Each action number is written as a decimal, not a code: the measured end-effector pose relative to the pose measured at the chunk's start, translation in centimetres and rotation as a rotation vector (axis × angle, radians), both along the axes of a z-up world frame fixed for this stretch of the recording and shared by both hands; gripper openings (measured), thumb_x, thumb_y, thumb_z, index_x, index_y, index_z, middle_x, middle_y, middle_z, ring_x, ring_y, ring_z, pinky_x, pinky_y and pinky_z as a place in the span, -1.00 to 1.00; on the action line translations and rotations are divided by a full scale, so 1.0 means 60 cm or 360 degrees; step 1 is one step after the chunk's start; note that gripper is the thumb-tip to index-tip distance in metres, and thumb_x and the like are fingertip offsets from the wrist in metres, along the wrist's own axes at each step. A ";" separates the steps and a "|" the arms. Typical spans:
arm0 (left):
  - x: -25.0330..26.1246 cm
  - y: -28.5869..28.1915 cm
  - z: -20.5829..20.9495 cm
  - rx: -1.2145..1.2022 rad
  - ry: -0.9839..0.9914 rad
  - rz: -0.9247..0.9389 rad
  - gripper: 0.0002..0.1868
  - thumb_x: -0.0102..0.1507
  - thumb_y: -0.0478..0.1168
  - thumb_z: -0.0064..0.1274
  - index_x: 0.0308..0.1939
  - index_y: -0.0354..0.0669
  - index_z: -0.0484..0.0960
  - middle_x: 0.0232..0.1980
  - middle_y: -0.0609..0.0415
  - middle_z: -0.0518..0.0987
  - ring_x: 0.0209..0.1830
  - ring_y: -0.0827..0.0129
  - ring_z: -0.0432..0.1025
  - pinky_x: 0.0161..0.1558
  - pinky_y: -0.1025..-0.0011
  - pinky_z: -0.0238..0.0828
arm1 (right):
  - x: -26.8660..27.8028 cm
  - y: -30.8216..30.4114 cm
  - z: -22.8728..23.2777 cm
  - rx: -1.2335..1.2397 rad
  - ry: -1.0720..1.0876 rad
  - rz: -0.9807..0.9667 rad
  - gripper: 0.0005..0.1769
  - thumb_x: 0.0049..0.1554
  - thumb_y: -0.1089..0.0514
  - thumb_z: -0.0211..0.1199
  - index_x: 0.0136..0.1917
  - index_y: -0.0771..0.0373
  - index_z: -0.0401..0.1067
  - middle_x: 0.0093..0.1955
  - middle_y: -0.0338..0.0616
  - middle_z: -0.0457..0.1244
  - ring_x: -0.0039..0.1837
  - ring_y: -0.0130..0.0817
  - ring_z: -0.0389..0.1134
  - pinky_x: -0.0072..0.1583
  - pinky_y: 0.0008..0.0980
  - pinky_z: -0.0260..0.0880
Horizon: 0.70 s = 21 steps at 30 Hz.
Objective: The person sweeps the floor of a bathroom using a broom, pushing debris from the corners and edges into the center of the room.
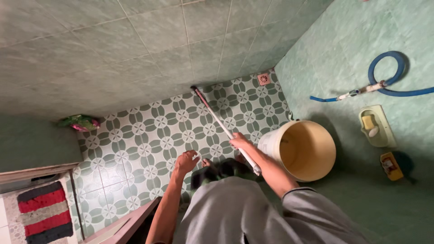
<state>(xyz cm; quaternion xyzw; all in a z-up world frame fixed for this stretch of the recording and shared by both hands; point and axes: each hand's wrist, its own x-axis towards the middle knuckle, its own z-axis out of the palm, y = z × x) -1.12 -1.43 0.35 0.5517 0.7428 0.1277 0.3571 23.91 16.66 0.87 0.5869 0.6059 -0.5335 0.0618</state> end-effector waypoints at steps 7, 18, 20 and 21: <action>0.029 0.020 -0.010 0.0021 0.0037 -0.0075 -0.63 0.20 0.02 0.19 -0.01 -0.05 0.68 0.02 -0.06 0.67 0.02 0.01 0.55 0.05 0.12 0.49 | 0.088 0.042 0.021 0.0223 -0.0355 0.0472 -0.59 0.07 0.22 0.09 0.16 0.40 0.48 -0.18 0.22 0.41 -0.15 0.02 0.51 -0.14 -0.09 0.49; 0.114 0.051 -0.005 0.0130 0.0123 -0.0051 -0.65 0.18 -0.04 0.17 -0.01 -0.08 0.65 0.02 -0.07 0.67 -0.01 0.01 0.56 0.07 0.09 0.47 | 0.303 0.166 -0.077 0.0576 -0.0578 0.0341 -0.65 -0.02 0.21 0.21 0.00 0.46 0.51 -0.10 0.32 0.36 0.03 0.19 0.44 0.03 -0.01 0.48; 0.129 0.048 0.004 0.0096 0.0136 0.0008 -0.64 0.18 -0.04 0.17 0.00 -0.08 0.64 0.02 -0.07 0.67 -0.01 0.00 0.56 0.07 0.09 0.47 | 0.325 0.192 -0.088 0.0449 -0.0623 0.0250 -0.66 0.07 0.19 0.13 -0.03 0.51 0.55 -0.19 0.26 0.40 -0.04 0.10 0.50 0.01 -0.08 0.52; 0.138 0.051 0.007 0.0070 0.0152 0.0051 -0.63 0.17 -0.04 0.18 0.00 -0.08 0.64 0.02 -0.07 0.67 -0.01 0.00 0.56 0.07 0.09 0.46 | 0.331 0.207 -0.089 0.0452 -0.0617 0.0279 -0.66 0.07 0.19 0.13 -0.03 0.51 0.55 -0.19 0.26 0.40 -0.04 0.10 0.50 0.01 -0.08 0.52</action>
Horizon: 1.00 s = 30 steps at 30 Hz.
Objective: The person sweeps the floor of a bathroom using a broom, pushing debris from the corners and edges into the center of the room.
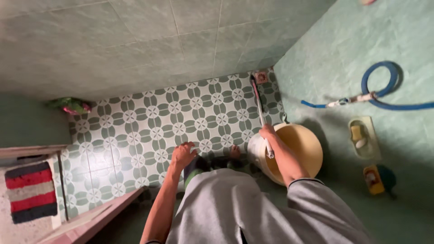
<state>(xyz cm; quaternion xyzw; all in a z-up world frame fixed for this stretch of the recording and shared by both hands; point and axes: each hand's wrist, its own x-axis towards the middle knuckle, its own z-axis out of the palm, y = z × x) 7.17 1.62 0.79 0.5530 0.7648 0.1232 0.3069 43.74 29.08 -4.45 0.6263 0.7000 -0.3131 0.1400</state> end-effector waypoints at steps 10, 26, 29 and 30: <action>0.085 0.008 0.010 -0.0172 0.0007 0.0241 -0.77 0.26 -0.05 0.09 -0.14 -0.05 0.70 -0.08 -0.01 0.70 -0.07 0.05 0.58 0.01 0.10 0.50 | -0.078 0.025 -0.038 -0.0205 0.0276 -0.0144 -0.64 0.06 0.20 0.17 0.09 0.44 0.48 -0.03 0.28 0.40 0.03 0.10 0.50 0.00 -0.05 0.53; 0.162 0.067 -0.034 -0.0045 0.0043 0.0334 -0.63 0.20 0.03 0.16 0.00 -0.02 0.68 0.06 -0.10 0.64 0.01 -0.02 0.55 0.06 0.10 0.47 | -0.071 0.020 0.048 -0.0279 0.0303 0.0610 -0.48 0.09 0.30 0.09 0.34 0.25 0.36 0.09 0.27 0.38 0.14 0.15 0.45 0.14 -0.02 0.50; 0.166 0.079 -0.036 -0.0105 0.0035 0.0316 -0.64 0.23 0.04 0.14 0.01 -0.02 0.67 0.04 -0.05 0.65 -0.02 0.00 0.56 0.06 0.11 0.48 | -0.011 0.042 0.058 -0.0108 0.0227 0.0578 -0.54 0.12 0.28 0.10 0.31 0.27 0.40 0.10 0.28 0.38 0.18 0.19 0.42 0.18 0.00 0.46; 0.167 0.083 -0.036 -0.0114 0.0043 0.0295 -0.64 0.24 0.04 0.13 0.02 -0.02 0.67 0.02 -0.04 0.66 -0.04 0.01 0.57 0.06 0.11 0.48 | 0.010 0.049 0.059 -0.0063 0.0285 0.0520 -0.53 0.10 0.29 0.10 0.30 0.27 0.40 0.10 0.28 0.37 0.18 0.19 0.41 0.18 0.01 0.46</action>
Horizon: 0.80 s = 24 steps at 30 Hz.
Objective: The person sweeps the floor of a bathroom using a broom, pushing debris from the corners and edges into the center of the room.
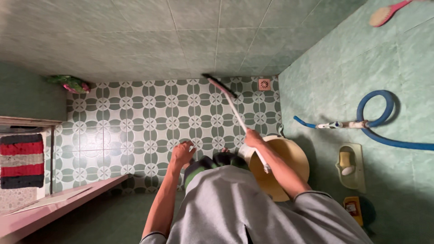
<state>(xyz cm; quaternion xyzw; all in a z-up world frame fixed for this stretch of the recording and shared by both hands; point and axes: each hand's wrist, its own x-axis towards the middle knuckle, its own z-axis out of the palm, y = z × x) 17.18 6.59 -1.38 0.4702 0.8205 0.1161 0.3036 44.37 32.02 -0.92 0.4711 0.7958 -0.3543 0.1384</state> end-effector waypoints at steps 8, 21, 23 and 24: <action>0.019 0.012 -0.008 0.0086 -0.0033 0.0014 -0.65 0.23 0.02 0.14 -0.01 -0.05 0.68 0.00 -0.06 0.66 -0.03 0.01 0.56 0.03 0.11 0.48 | 0.129 0.084 -0.075 0.0162 -0.0194 -0.0287 -0.60 0.06 0.20 0.22 0.16 0.40 0.46 0.04 0.31 0.38 0.12 0.19 0.43 0.10 -0.05 0.47; -0.044 -0.096 0.022 0.0131 0.0078 0.0138 -0.79 0.23 -0.11 0.04 -0.31 -0.13 0.71 -0.27 -0.15 0.68 -0.23 -0.10 0.58 -0.17 0.04 0.53 | -0.022 0.014 -0.006 -0.0190 -0.0027 -0.0589 -0.64 0.07 0.23 0.11 0.09 0.47 0.47 -0.23 0.25 0.39 -0.19 0.02 0.50 -0.17 -0.06 0.49; -0.049 -0.126 0.025 0.0102 0.0121 0.0140 -0.74 0.24 -0.07 0.06 -0.38 -0.15 0.70 -0.32 -0.17 0.66 -0.28 -0.11 0.57 -0.20 0.02 0.52 | -0.062 -0.007 -0.002 -0.0272 -0.0039 -0.0425 -0.63 0.08 0.23 0.09 0.10 0.43 0.51 -0.19 0.24 0.41 -0.16 0.01 0.50 -0.15 -0.07 0.49; -0.058 -0.125 0.025 0.0104 0.0176 0.0148 -0.68 0.25 -0.02 0.07 -0.44 -0.17 0.69 -0.38 -0.19 0.64 -0.32 -0.13 0.56 -0.24 0.00 0.51 | -0.085 -0.014 -0.001 -0.0266 -0.0036 -0.0384 -0.64 0.08 0.23 0.09 0.10 0.42 0.51 -0.16 0.25 0.41 -0.13 0.03 0.50 -0.12 -0.06 0.49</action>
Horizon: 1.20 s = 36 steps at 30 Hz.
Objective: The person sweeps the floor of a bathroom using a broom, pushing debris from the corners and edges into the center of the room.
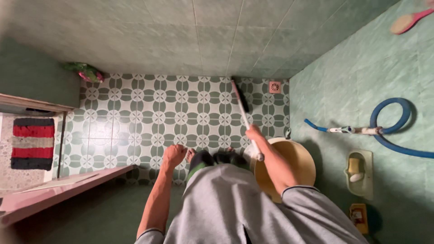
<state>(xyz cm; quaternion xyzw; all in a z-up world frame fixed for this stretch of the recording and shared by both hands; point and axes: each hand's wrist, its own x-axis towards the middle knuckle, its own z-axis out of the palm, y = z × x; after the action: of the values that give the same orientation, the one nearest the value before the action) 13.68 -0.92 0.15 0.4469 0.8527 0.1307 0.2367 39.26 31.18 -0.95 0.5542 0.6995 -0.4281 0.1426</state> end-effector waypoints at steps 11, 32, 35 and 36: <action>-0.057 -0.012 0.008 0.0115 -0.0086 -0.0023 -0.63 0.25 0.01 0.07 -0.46 -0.20 0.67 -0.41 -0.25 0.61 -0.35 -0.19 0.53 -0.26 -0.04 0.48 | -0.111 -0.102 0.016 0.0167 0.0090 0.0470 -0.55 0.05 0.30 0.12 0.22 0.29 0.45 0.07 0.27 0.39 0.14 0.15 0.44 0.12 -0.04 0.48; -0.156 -0.034 0.018 0.0081 -0.0160 -0.0013 -0.72 0.23 0.03 0.14 -0.30 -0.10 0.70 -0.34 -0.06 0.69 -0.30 -0.01 0.59 -0.21 0.08 0.53 | 0.056 0.016 -0.060 0.0163 -0.0244 -0.0434 -0.65 0.05 0.19 0.18 0.04 0.47 0.53 -0.21 0.26 0.40 -0.15 0.05 0.50 -0.10 -0.11 0.50; -0.167 -0.037 0.019 0.0122 -0.0172 -0.0045 -0.74 0.23 0.00 0.13 -0.31 -0.11 0.69 -0.34 -0.05 0.70 -0.31 0.00 0.59 -0.23 0.09 0.53 | 0.023 -0.008 -0.098 0.0061 -0.0057 -0.0430 -0.63 0.06 0.19 0.15 0.05 0.48 0.52 -0.20 0.27 0.42 -0.17 0.08 0.52 -0.13 -0.03 0.51; -0.169 -0.039 0.019 0.0148 -0.0158 -0.0072 -0.75 0.23 -0.02 0.12 -0.32 -0.11 0.68 -0.35 -0.05 0.69 -0.31 0.00 0.59 -0.24 0.09 0.53 | 0.001 -0.022 -0.107 0.0086 -0.0052 -0.0406 -0.62 0.04 0.19 0.17 0.08 0.45 0.49 -0.16 0.26 0.42 -0.14 0.08 0.52 -0.11 -0.04 0.52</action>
<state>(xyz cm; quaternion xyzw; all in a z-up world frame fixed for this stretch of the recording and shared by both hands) 3.51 -3.26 1.28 0.4695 0.8226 0.1868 0.2607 39.34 29.84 -7.35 0.6491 0.6324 -0.4145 0.0834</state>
